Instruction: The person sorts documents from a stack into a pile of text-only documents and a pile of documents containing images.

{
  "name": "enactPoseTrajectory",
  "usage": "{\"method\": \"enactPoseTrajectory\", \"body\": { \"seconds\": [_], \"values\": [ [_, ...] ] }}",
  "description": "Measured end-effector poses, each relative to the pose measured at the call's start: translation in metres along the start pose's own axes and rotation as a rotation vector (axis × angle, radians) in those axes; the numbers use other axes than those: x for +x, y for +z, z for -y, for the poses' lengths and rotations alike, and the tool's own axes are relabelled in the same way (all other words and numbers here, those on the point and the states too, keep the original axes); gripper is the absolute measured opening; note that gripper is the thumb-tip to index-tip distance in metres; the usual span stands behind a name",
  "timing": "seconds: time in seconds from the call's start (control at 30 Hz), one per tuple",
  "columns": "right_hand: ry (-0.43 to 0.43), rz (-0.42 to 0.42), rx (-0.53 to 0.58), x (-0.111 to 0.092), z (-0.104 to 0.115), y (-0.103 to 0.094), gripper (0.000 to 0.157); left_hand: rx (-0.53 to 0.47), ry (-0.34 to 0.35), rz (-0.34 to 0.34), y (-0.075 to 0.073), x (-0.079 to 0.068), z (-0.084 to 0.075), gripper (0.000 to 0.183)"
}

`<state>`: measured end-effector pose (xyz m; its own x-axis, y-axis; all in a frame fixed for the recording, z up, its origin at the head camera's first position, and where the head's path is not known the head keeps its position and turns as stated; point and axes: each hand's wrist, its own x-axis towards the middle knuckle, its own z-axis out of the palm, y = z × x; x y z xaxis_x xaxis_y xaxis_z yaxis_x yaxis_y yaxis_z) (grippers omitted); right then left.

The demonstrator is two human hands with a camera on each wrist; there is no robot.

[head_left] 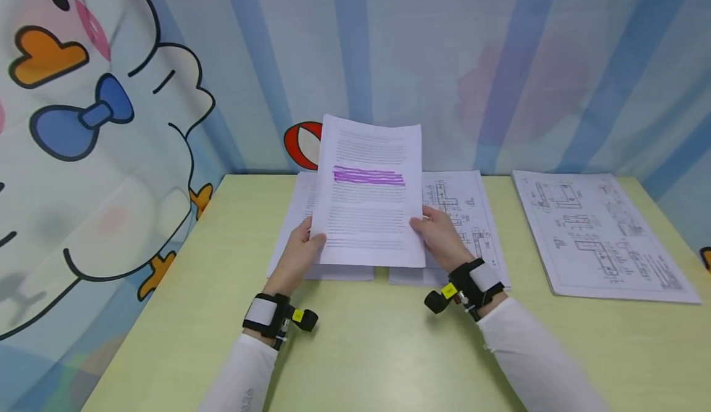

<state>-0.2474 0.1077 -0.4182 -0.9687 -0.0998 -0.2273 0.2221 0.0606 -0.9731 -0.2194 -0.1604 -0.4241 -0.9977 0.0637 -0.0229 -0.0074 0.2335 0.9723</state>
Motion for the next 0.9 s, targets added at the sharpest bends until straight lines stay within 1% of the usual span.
{"method": "enactPoseTrajectory", "body": {
  "seconds": [0.13,0.2,0.3,0.43,0.57,0.63,0.77,0.9],
  "values": [
    [-0.008,-0.018,-0.138,0.006,-0.003,0.021,0.042,0.085,-0.062,-0.062,-0.021,-0.001,0.005,0.043],
    [-0.017,-0.034,-0.179,0.008,-0.005,0.03,0.041,0.124,-0.08,-0.093,-0.03,-0.001,0.006,0.041],
    [-0.054,-0.066,-0.244,0.01,-0.006,0.043,0.041,0.186,-0.105,-0.153,-0.04,-0.001,0.009,0.039],
    [-0.115,-0.114,-0.373,0.013,-0.009,0.056,0.043,0.287,-0.146,-0.225,-0.049,-0.001,0.015,0.038],
    [-0.148,-0.101,-0.453,0.015,-0.014,0.065,0.041,0.383,-0.17,-0.247,-0.055,-0.001,0.021,0.038],
    [-0.159,-0.083,-0.463,0.016,-0.016,0.068,0.042,0.41,-0.183,-0.255,-0.058,-0.001,0.023,0.038],
    [-0.172,-0.062,-0.494,0.015,-0.018,0.074,0.045,0.419,-0.217,-0.282,-0.062,-0.002,0.026,0.037],
    [-0.192,-0.069,-0.542,0.014,-0.018,0.077,0.047,0.407,-0.236,-0.283,-0.067,-0.003,0.026,0.037]
  ]
}}
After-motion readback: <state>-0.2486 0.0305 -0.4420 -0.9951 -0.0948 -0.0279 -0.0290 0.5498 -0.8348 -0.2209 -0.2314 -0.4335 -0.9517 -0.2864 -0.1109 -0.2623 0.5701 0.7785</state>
